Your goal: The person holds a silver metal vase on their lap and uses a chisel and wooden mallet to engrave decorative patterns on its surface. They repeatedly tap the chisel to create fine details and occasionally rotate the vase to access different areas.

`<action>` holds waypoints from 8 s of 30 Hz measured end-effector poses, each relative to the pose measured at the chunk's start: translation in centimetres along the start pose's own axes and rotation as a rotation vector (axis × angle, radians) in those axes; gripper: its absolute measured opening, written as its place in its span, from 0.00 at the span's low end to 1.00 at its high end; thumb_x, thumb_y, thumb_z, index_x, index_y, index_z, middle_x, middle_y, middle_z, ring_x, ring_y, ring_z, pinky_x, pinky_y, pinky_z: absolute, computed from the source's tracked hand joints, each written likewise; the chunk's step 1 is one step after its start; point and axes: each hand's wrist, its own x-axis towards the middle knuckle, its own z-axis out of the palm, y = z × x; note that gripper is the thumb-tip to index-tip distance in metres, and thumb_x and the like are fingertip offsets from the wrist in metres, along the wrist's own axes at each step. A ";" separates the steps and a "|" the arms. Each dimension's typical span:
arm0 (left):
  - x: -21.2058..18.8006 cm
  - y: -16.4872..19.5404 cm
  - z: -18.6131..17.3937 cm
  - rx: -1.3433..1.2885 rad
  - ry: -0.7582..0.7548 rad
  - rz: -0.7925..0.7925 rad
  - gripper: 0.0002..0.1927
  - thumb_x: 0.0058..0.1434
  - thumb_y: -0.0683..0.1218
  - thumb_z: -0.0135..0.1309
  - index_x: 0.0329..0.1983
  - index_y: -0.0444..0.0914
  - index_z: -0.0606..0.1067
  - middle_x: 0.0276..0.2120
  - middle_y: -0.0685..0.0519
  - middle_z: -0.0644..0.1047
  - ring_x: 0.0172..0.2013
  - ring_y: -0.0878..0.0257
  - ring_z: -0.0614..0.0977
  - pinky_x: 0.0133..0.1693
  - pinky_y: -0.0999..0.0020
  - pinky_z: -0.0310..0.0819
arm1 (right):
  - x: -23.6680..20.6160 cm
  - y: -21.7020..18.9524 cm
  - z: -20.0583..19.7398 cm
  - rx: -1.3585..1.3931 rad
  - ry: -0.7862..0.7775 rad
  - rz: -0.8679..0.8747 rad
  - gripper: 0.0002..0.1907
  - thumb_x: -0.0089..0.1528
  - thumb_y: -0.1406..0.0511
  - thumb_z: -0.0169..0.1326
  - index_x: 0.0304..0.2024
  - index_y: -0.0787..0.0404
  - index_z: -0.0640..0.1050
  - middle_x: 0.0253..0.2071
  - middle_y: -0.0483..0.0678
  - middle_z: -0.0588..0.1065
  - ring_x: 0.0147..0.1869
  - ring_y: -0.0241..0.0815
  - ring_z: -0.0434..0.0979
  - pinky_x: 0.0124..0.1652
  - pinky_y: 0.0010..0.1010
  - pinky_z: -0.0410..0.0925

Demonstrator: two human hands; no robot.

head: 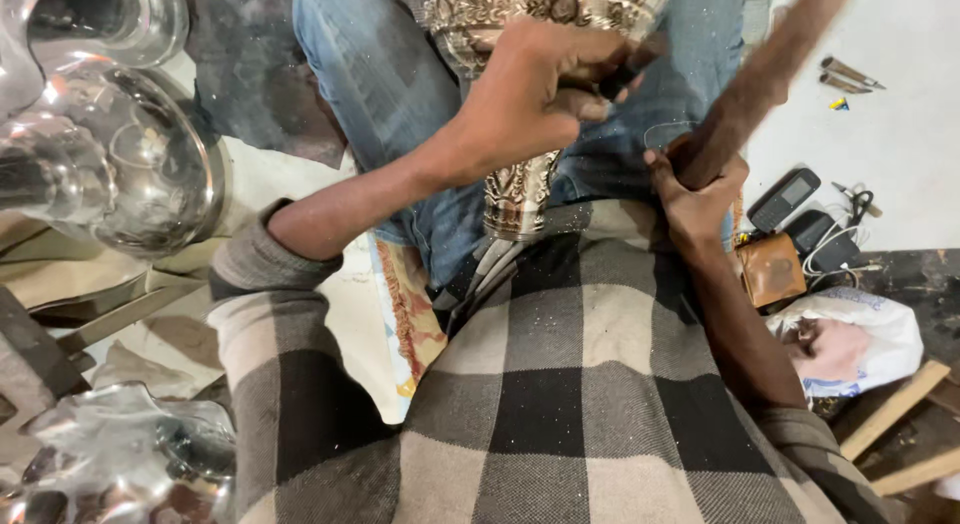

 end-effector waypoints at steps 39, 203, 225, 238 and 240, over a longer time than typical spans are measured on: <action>2.3 1.0 -2.1 0.404 -0.358 0.093 0.26 0.39 0.33 0.61 0.45 0.35 0.82 0.29 0.47 0.81 0.31 0.53 0.84 0.31 0.58 0.77 | -2.3 3.0 -4.4 -0.144 -0.148 -0.007 0.13 0.58 0.73 0.63 0.37 0.67 0.70 0.29 0.48 0.70 0.33 0.35 0.68 0.35 0.26 0.66; -14.4 -5.2 10.3 0.137 0.797 -0.322 0.08 0.65 0.39 0.58 0.46 0.37 0.75 0.37 0.56 0.78 0.34 0.62 0.79 0.36 0.67 0.75 | 9.2 -19.9 2.5 -1.361 -1.094 -0.849 0.17 0.60 0.52 0.57 0.37 0.56 0.71 0.20 0.41 0.69 0.15 0.34 0.70 0.15 0.27 0.61; -8.7 0.0 5.6 -0.516 1.079 -0.066 0.24 0.62 0.27 0.51 0.61 0.32 0.71 0.38 0.47 0.82 0.39 0.61 0.87 0.44 0.62 0.87 | 4.9 -3.0 -0.7 -0.139 -0.590 -0.246 0.18 0.58 0.66 0.63 0.48 0.68 0.77 0.20 0.44 0.73 0.19 0.36 0.72 0.19 0.27 0.63; -5.2 0.7 0.1 0.540 0.204 0.074 0.34 0.59 0.27 0.50 0.65 0.46 0.76 0.39 0.54 0.85 0.34 0.64 0.88 0.36 0.68 0.86 | -2.9 5.9 -4.4 -0.013 -0.202 0.036 0.06 0.65 0.75 0.63 0.39 0.67 0.77 0.36 0.44 0.77 0.36 0.33 0.78 0.39 0.27 0.71; -5.2 0.5 -0.2 0.532 0.160 0.055 0.33 0.54 0.27 0.51 0.62 0.43 0.78 0.35 0.53 0.85 0.28 0.63 0.86 0.32 0.67 0.85 | -2.2 6.0 -4.9 -0.056 -0.223 -0.011 0.08 0.65 0.74 0.65 0.36 0.68 0.76 0.34 0.44 0.76 0.34 0.32 0.75 0.37 0.26 0.69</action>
